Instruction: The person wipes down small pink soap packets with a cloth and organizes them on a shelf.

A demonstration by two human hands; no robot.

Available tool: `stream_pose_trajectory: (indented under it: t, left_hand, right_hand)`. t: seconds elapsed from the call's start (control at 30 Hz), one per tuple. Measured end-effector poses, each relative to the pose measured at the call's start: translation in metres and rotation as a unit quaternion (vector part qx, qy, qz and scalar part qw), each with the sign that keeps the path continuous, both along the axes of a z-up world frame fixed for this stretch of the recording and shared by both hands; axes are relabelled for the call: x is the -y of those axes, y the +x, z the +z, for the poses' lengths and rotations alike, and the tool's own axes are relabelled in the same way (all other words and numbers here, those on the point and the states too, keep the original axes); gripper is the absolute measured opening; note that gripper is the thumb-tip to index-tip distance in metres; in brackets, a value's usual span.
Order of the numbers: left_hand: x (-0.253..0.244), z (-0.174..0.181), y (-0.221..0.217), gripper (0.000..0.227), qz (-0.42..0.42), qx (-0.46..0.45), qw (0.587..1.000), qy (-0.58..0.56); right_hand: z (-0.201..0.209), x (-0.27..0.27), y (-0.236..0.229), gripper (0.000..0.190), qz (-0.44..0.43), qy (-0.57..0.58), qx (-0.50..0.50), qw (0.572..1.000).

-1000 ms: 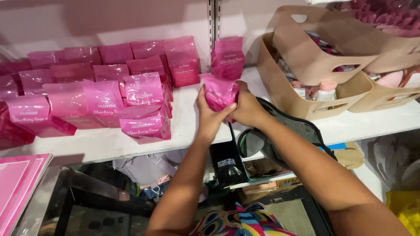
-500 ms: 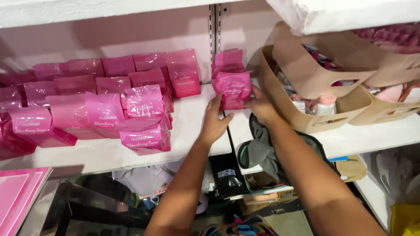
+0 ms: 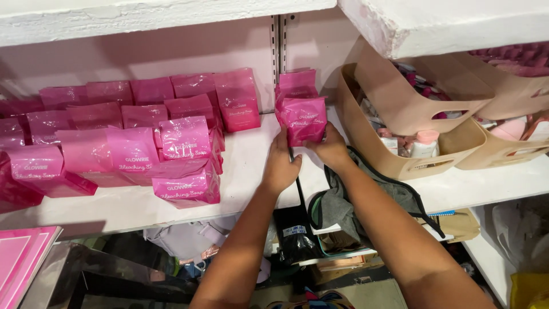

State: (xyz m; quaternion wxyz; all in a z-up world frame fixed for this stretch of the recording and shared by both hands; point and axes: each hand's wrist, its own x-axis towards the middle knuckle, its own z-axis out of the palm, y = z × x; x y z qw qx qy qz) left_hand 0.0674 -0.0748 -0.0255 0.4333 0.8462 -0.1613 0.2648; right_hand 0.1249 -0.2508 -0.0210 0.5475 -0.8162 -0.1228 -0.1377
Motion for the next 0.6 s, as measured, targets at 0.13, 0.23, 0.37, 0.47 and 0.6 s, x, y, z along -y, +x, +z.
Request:
stream_pose_trajectory:
  t: [0.13, 0.23, 0.37, 0.47, 0.6]
  left_hand:
    - [0.001, 0.004, -0.004, 0.09, 0.015, -0.007, 1.0, 0.021]
    - [0.002, 0.008, -0.006, 0.089, 0.011, -0.032, 0.999, 0.035]
    - [0.002, 0.013, -0.009, 0.089, 0.013, -0.056, 0.998, 0.023]
    - [0.002, 0.011, -0.009, 0.09, 0.018, -0.047, 0.999, 0.018]
    - [0.001, 0.016, -0.011, 0.09, 0.017, -0.042, 0.999, 0.022]
  right_hand:
    - [0.0, -0.001, -0.002, 0.049, -0.003, -0.018, 0.009, 1.0]
    - [0.002, -0.002, -0.005, 0.048, -0.013, -0.042, 0.023, 0.999]
    - [0.001, -0.002, -0.002, 0.046, -0.022, -0.071, 0.031, 0.997]
    - [0.0, -0.005, -0.003, 0.046, -0.026, -0.089, 0.039, 0.995]
    - [0.007, -0.01, -0.007, 0.046, -0.057, -0.126, 0.029, 0.99]
